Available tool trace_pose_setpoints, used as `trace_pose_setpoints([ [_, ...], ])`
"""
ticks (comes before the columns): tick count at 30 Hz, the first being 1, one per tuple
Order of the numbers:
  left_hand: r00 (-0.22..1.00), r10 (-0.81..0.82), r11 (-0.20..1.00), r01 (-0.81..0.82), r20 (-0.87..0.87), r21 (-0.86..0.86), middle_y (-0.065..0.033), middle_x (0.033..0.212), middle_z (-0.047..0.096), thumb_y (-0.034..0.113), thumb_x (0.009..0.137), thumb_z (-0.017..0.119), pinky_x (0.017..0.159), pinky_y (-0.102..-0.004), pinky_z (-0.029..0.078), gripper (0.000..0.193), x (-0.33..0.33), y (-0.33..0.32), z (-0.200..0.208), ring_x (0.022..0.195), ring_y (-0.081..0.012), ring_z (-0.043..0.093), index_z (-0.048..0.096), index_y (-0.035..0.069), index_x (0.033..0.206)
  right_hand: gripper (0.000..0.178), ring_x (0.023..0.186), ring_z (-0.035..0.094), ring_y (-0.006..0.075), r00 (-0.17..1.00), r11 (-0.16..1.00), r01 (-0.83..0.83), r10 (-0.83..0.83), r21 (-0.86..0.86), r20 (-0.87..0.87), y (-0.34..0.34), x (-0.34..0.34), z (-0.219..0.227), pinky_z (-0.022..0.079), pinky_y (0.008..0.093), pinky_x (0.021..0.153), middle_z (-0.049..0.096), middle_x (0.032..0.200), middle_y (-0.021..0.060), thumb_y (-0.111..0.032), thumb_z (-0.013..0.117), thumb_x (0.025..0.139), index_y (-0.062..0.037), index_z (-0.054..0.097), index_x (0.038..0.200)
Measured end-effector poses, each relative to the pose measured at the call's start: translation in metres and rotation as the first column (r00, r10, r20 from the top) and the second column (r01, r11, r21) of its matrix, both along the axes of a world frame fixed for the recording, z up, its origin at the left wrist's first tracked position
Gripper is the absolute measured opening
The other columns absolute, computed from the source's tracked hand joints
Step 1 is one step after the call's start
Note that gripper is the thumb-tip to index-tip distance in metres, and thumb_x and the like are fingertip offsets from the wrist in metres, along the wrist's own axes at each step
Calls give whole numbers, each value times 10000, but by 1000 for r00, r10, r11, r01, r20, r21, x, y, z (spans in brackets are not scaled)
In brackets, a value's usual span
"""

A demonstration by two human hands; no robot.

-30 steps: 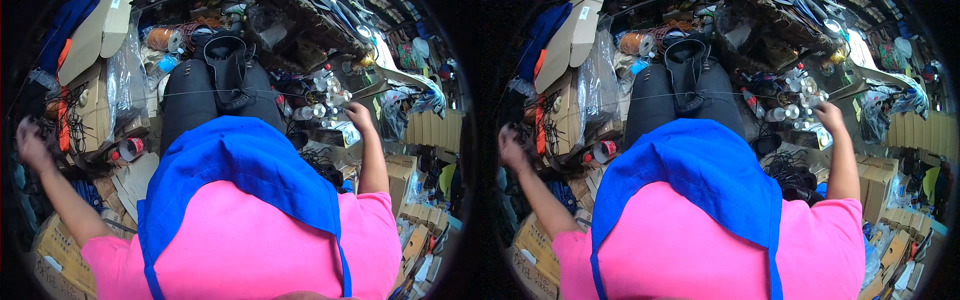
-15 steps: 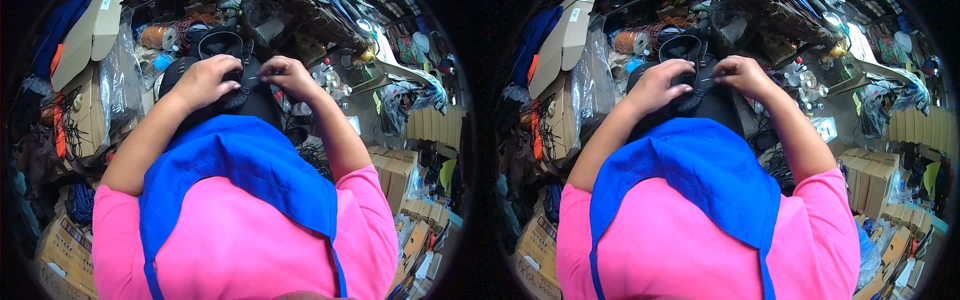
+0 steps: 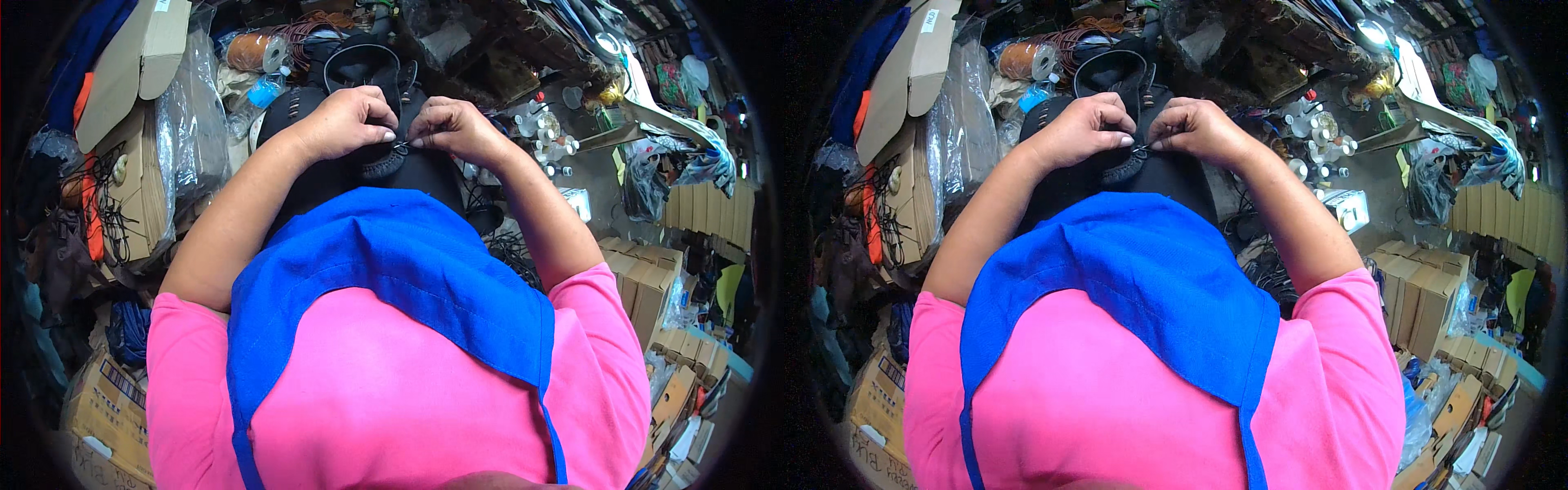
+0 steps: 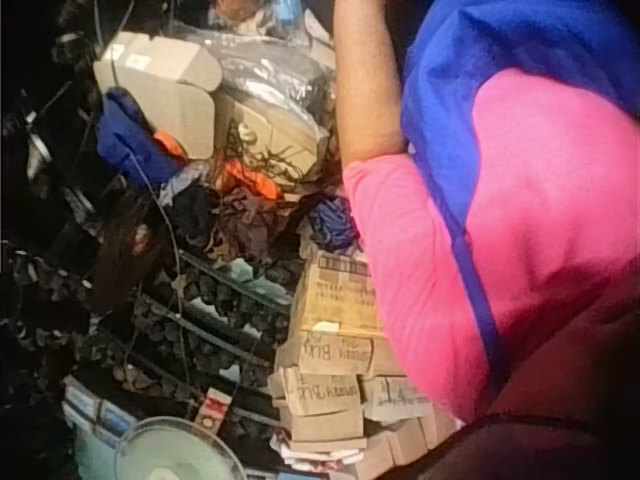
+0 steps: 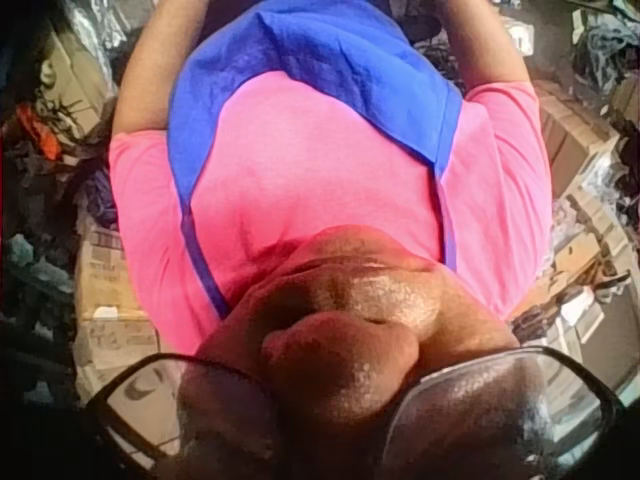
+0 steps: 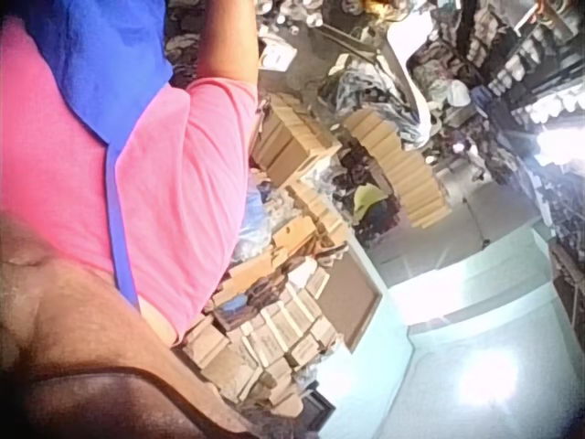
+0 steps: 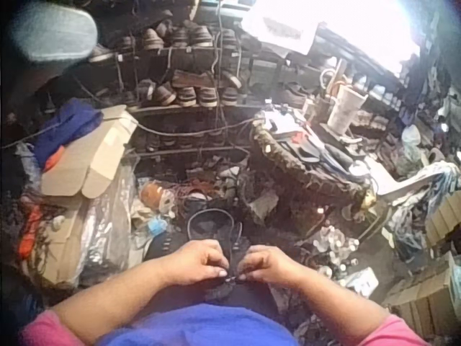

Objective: The recorder uses a lacing tool to lace up a black shoe.

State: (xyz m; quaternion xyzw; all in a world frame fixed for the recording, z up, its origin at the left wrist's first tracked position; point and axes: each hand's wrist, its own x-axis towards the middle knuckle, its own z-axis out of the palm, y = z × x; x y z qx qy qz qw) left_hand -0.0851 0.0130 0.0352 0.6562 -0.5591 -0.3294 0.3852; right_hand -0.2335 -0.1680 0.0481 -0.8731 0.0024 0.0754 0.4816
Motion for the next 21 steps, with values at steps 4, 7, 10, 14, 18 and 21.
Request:
trace_pose_setpoints([
  [4, 993, -109, 993, 106, 46, 53, -58, 818, 511, 83, 800, 654, 749, -289, 439, 208, 5, 2, 5, 798, -183, 535, 694, 60, 1003, 123, 796, 600, 148, 990, 996, 82, -76, -44, 117, 10, -12, -8, 485, 283, 720, 601, 807, 29, -52, 706, 768, -71, 703, 889],
  [7, 981, -176, 979, 166, 78, 116, -63, 820, 502, 77, 812, 632, 751, -291, 437, 273, 7, 3, 8, 805, -187, 532, 685, 86, 1080, 134, 778, 611, 173, 974, 989, 125, -107, -80, 200, 19, -19, -9, 493, 294, 700, 598, 812, 47, -58, 703, 773, -85, 707, 905],
  [10, 977, -195, 972, 180, 88, 150, -71, 823, 489, 61, 812, 614, 756, -297, 436, 313, 6, 5, 9, 810, -196, 527, 671, 98, 1118, 198, 777, 633, 255, 966, 971, 141, -92, -192, 243, 23, -23, -4, 517, 330, 683, 611, 837, 84, -56, 691, 747, -127, 706, 931],
  [14, 971, -220, 964, 201, 98, 174, -80, 834, 477, 41, 806, 600, 763, -304, 434, 340, 5, 4, 11, 815, -213, 521, 666, 106, 1133, 202, 776, 624, 301, 968, 943, 63, 22, -326, 250, 24, -20, 9, 513, 369, 668, 603, 854, 109, -53, 663, 751, -132, 694, 934],
  [18, 964, -235, 957, 208, 121, 201, -91, 852, 473, 37, 798, 599, 777, -313, 431, 351, 5, 3, 7, 826, -231, 520, 665, 109, 1135, 133, 812, 616, 305, 978, 812, -73, 171, -580, 116, 29, -11, 24, 488, 411, 704, 598, 862, 114, -109, 593, 791, -124, 686, 885],
  [21, 958, -220, 969, 193, 182, 154, -95, 861, 494, 40, 779, 626, 777, -323, 438, 306, 5, 4, 6, 831, -244, 531, 679, 91, 1076, 151, 862, 611, 289, 954, 670, -197, 300, -716, 19, 38, -2, 44, 468, 406, 748, 602, 880, 108, -139, 544, 810, -126, 682, 871],
])
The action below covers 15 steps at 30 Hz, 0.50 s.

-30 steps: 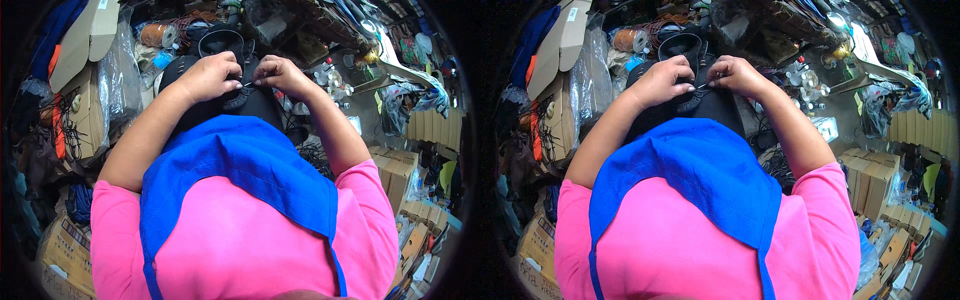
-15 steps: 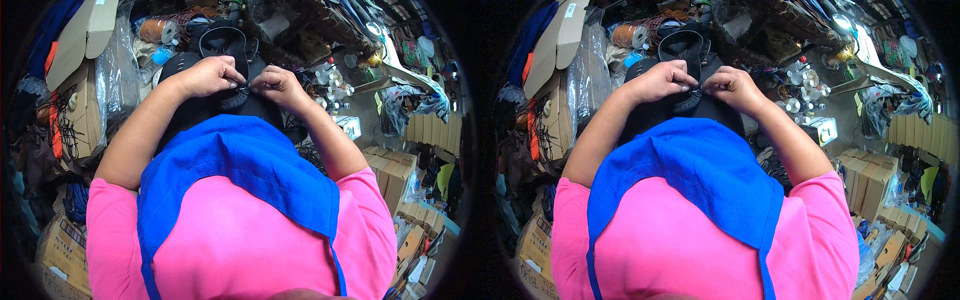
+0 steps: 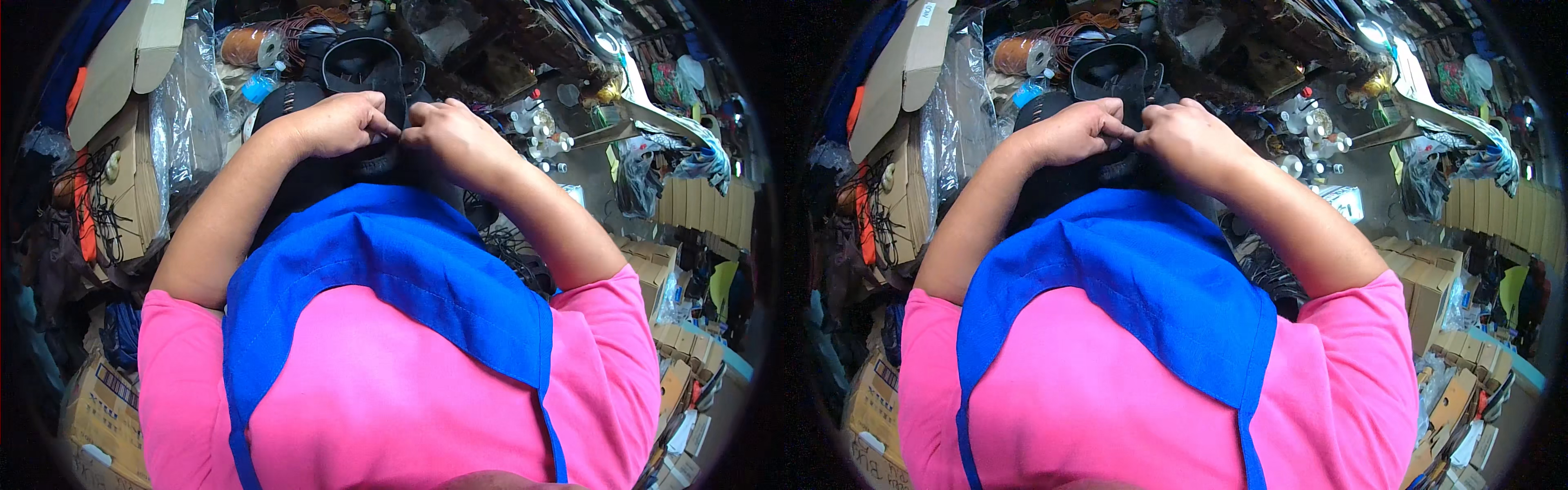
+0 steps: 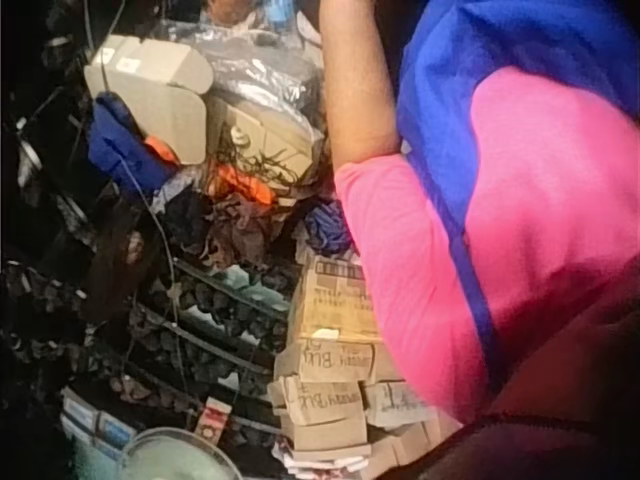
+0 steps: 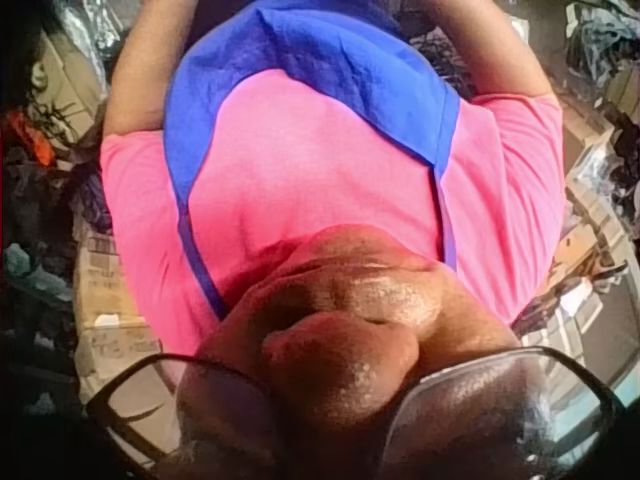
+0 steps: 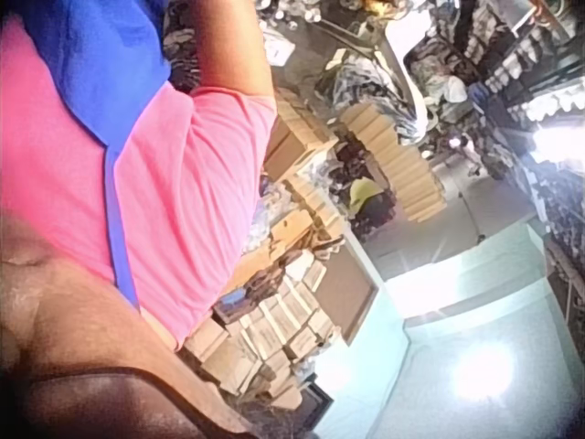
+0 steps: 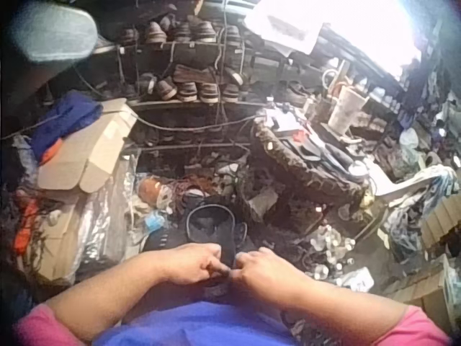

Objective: The recorder uses a lacing tool to lace up a black shoe.

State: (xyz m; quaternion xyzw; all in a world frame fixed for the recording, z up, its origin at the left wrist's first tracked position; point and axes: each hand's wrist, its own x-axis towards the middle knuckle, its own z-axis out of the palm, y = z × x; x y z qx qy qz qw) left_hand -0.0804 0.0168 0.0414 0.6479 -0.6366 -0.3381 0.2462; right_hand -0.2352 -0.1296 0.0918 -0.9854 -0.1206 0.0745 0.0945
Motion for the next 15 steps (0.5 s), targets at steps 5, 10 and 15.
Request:
trace_pose_setpoints([
  [5, 994, 112, 976, -112, -9, -186, -93, 847, 576, 17, 696, 717, 747, -333, 473, 249, 5, -2, -7, 839, -254, 589, 678, 66, 937, 157, 894, 610, 282, 1000, 992, -31, 32, -120, 1, 9, 10, -6, 468, 394, 768, 606, 905, 121, -141, 535, 809, -118, 679, 865],
  [10, 995, 98, 970, -103, -32, -220, -85, 871, 573, 30, 688, 725, 767, -341, 474, 219, 8, -5, -11, 858, -254, 586, 672, 66, 897, 152, 846, 620, 335, 994, 993, 88, -82, 82, -70, 2, 10, -6, 498, 420, 754, 598, 891, 161, -135, 542, 801, -75, 677, 839],
  [15, 983, 185, 946, -173, 18, -275, -89, 1006, 563, 68, 673, 748, 843, -336, 479, 292, 2, -1, -16, 930, -279, 585, 660, 79, 951, 113, 824, 617, 351, 986, 958, 166, -163, 234, -33, 2, 11, -30, 506, 411, 756, 622, 864, 153, -114, 609, 769, -53, 671, 841],
])
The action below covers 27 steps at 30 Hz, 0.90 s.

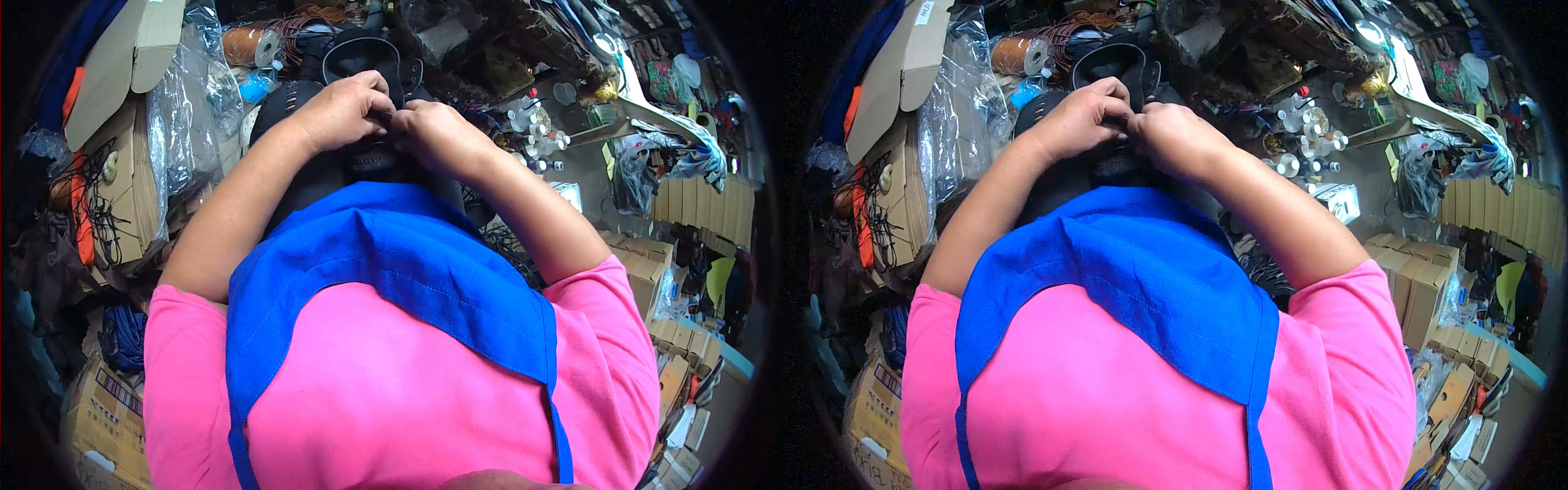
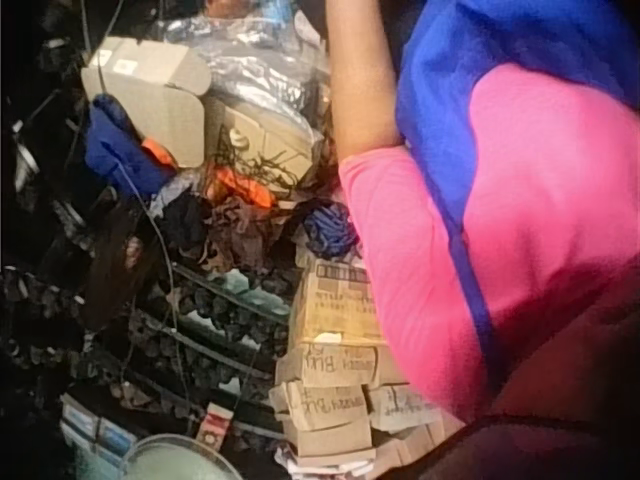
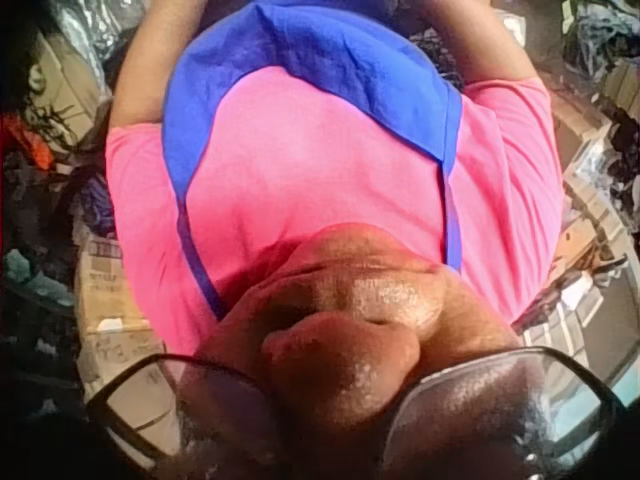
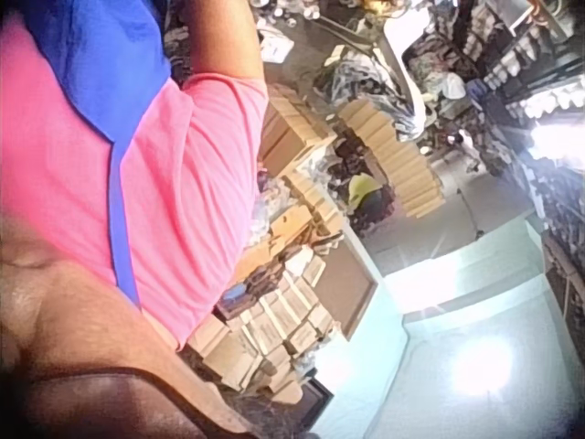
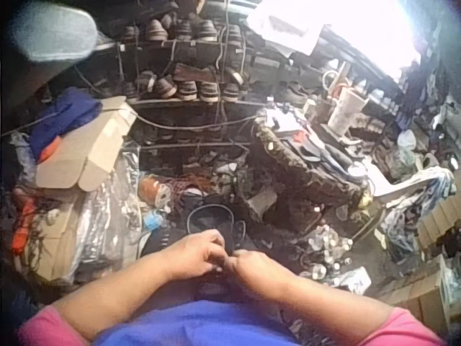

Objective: The recorder uses a lacing tool to lace up a black shoe.

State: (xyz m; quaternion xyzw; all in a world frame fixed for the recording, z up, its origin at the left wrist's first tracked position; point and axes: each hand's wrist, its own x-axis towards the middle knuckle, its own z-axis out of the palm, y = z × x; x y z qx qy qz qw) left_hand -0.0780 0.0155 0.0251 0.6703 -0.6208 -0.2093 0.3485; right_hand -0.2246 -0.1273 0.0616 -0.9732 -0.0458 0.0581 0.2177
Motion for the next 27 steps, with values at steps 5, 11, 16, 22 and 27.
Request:
trace_pose_setpoints([
  [5, 923, 373, 927, -369, 92, -62, -115, 1151, 551, 106, 717, 727, 896, -391, 473, 414, -38, 31, 23, 1046, -324, 568, 594, 88, 1109, 164, 767, 616, 164, 947, 823, 308, -215, 478, -240, -10, -13, 5, 496, 302, 728, 655, 823, 73, -150, 688, 824, -4, 664, 895],
  [11, 967, 249, 925, -221, -53, 311, -179, 1078, 621, 145, 816, 644, 878, -368, 477, 312, -31, 105, 43, 981, -323, 608, 595, 22, 1098, 178, 679, 523, 90, 871, 190, 491, -103, 850, -480, -65, -56, 8, 465, 267, 748, 578, 746, -32, -273, 637, 885, -100, 646, 924],
  [16, 881, 428, 736, -470, 203, 487, -84, 780, 584, 198, 879, 603, 770, -313, 451, 230, 7, 130, 77, 802, -223, 589, 613, -29, 916, 234, 593, 376, 95, 971, -228, 51, -216, 972, -101, -115, -89, 28, 441, 360, 879, 377, 681, -51, -264, 562, 934, -129, 606, 1120],
  [22, 55, 57, 814, -581, -997, 15, -70, 760, 550, 294, 989, 435, 880, -375, 431, 402, -39, 73, 70, 808, -259, 575, 497, 47, 679, 320, 722, 632, 186, 878, 861, 468, -425, 199, -221, -65, -79, 9, 487, 320, 675, 691, 839, 89, -365, 637, 871, -72, 702, 982],
  [27, -249, -154, 855, -519, -956, -3, -20, 605, 422, 325, 988, 426, 797, -366, 428, 433, -33, 76, 34, 607, -180, 465, 353, 144, 602, 425, 673, 572, 357, 931, 937, 346, -350, -54, -103, -51, -95, -21, 430, 432, 630, 580, 672, 156, -402, 559, 899, -32, 575, 691],
])
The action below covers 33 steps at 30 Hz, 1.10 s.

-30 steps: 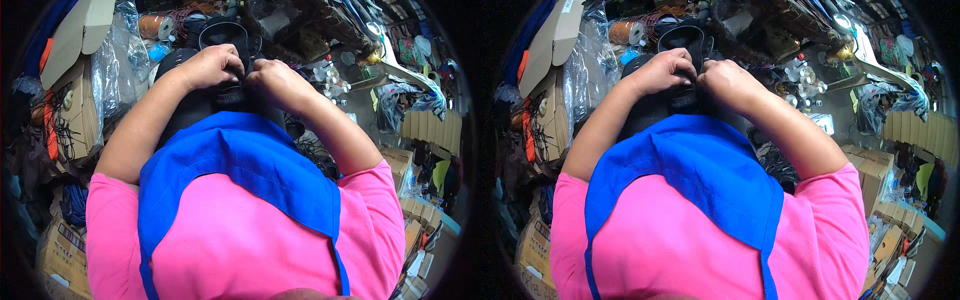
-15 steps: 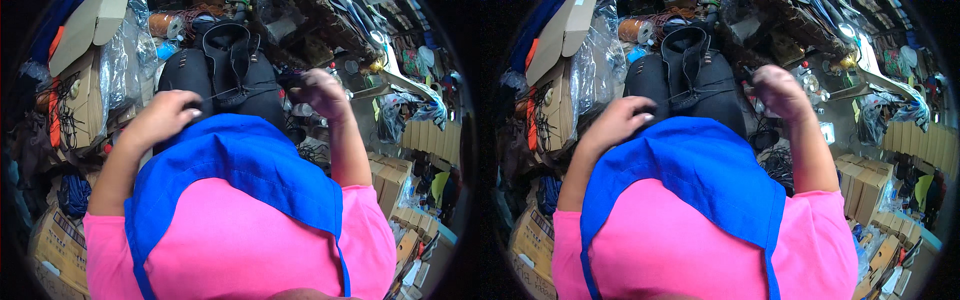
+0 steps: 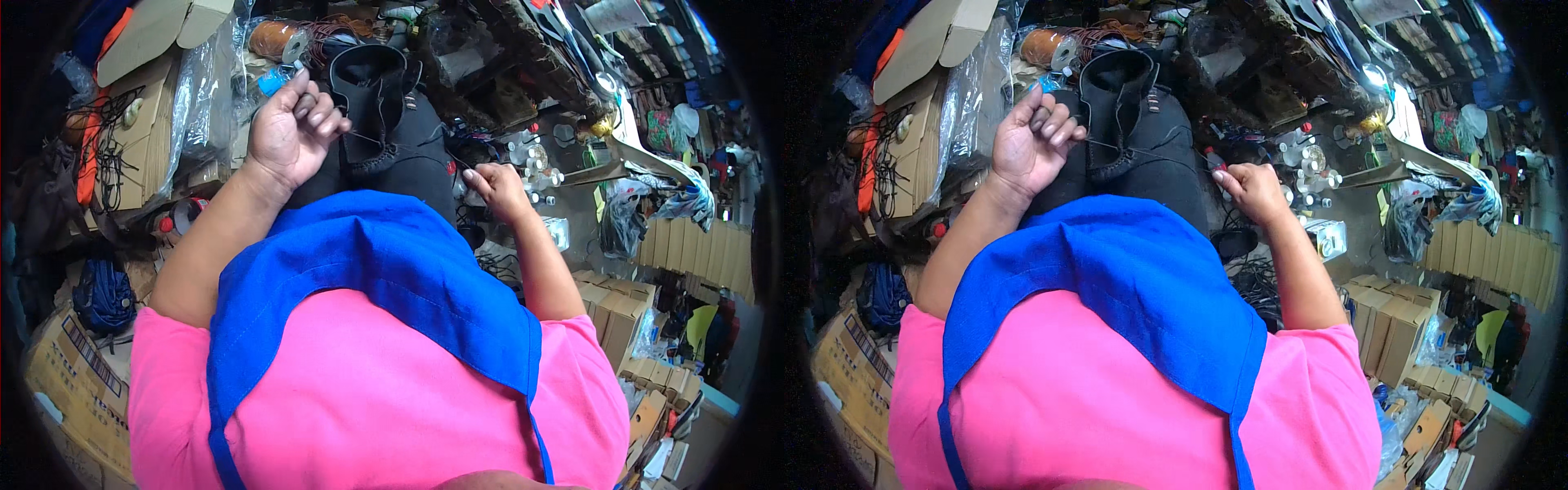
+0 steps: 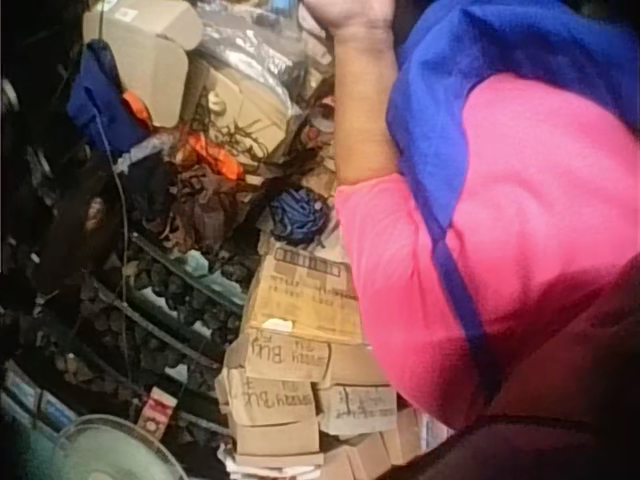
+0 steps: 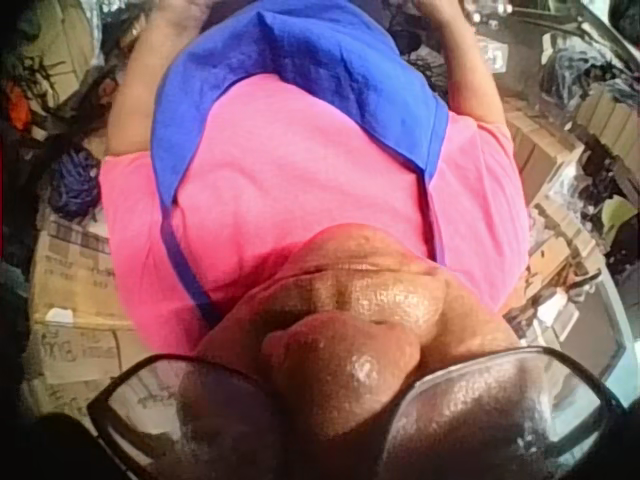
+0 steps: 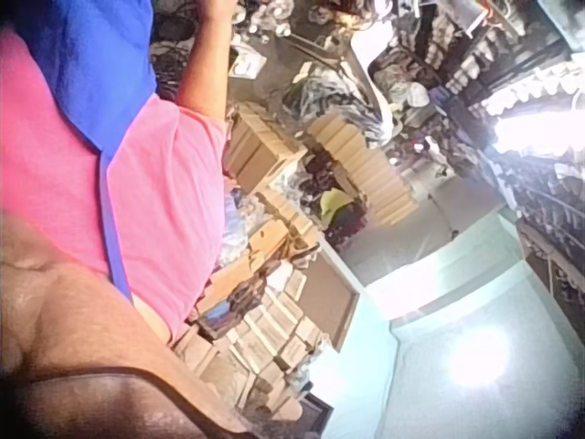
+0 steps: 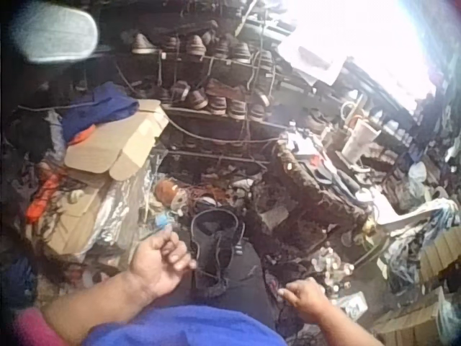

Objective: The recorder uses a lacing tool to lace up a black shoe.

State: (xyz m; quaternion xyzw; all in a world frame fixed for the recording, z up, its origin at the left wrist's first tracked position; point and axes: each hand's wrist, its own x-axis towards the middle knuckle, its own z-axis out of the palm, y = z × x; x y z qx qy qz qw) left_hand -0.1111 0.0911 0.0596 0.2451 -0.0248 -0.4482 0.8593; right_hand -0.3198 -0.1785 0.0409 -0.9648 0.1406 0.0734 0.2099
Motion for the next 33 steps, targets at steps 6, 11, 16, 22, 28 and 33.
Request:
trace_pose_setpoints([
  [6, 997, 73, 992, -76, 39, 105, 25, 532, 288, 323, 980, 449, 634, -294, 345, 433, 6, 12, 10, 474, -109, 274, 325, 161, 598, 364, 721, 567, 297, 989, 970, -91, 114, -226, 93, -11, -18, -9, 371, 403, 717, 598, 712, 99, -370, 531, 905, -77, 581, 696],
  [11, 997, -7, 993, -2, 78, 122, 27, 536, 254, 310, 986, 451, 622, -297, 374, 432, 33, 37, -4, 474, -114, 248, 339, 162, 596, 305, 719, 564, 315, 987, 930, -47, 100, -363, 129, -22, -44, -17, 382, 416, 718, 593, 711, 97, -335, 535, 894, -92, 580, 715],
  [16, 943, -124, 917, -10, 309, 398, -118, 813, 641, 350, 988, 442, 858, -394, 487, 378, 40, 41, -2, 789, -227, 645, 485, 91, 716, 366, 662, 507, 128, 902, 740, 406, -419, 536, -104, -23, -61, -29, 365, 305, 681, 526, 665, -11, -419, 496, 939, -95, 664, 911],
  [22, 589, -335, 596, -471, 735, 650, -138, 984, 673, 395, 958, 494, 835, -340, 480, 419, 110, 81, -34, 844, -178, 624, 632, 3, 903, 568, 1065, 545, 217, 731, 721, 458, -639, 520, 241, -31, -25, 15, 428, 318, 907, 551, 1208, 131, -397, 585, 882, -82, 483, 1344],
  [28, 50, -820, 400, -662, 570, 634, -200, 976, 672, 530, 812, 581, 839, -409, 492, 541, 87, -19, -20, 940, -339, 640, 693, 36, 1003, 552, 983, 614, 282, 954, 973, -186, 146, 133, 261, 52, 91, 68, 490, 385, 835, 613, 1059, 181, -307, 755, 751, -92, 563, 1222],
  [33, 43, -943, 220, -659, 329, 719, -192, 1011, 671, 590, 756, 618, 862, -414, 493, 602, 71, -58, -12, 995, -344, 632, 701, 42, 993, 596, 1014, 604, 334, 993, 991, -87, 78, -102, -89, 58, 120, 45, 483, 419, 838, 630, 1061, 181, -399, 749, 719, -62, 514, 1151],
])
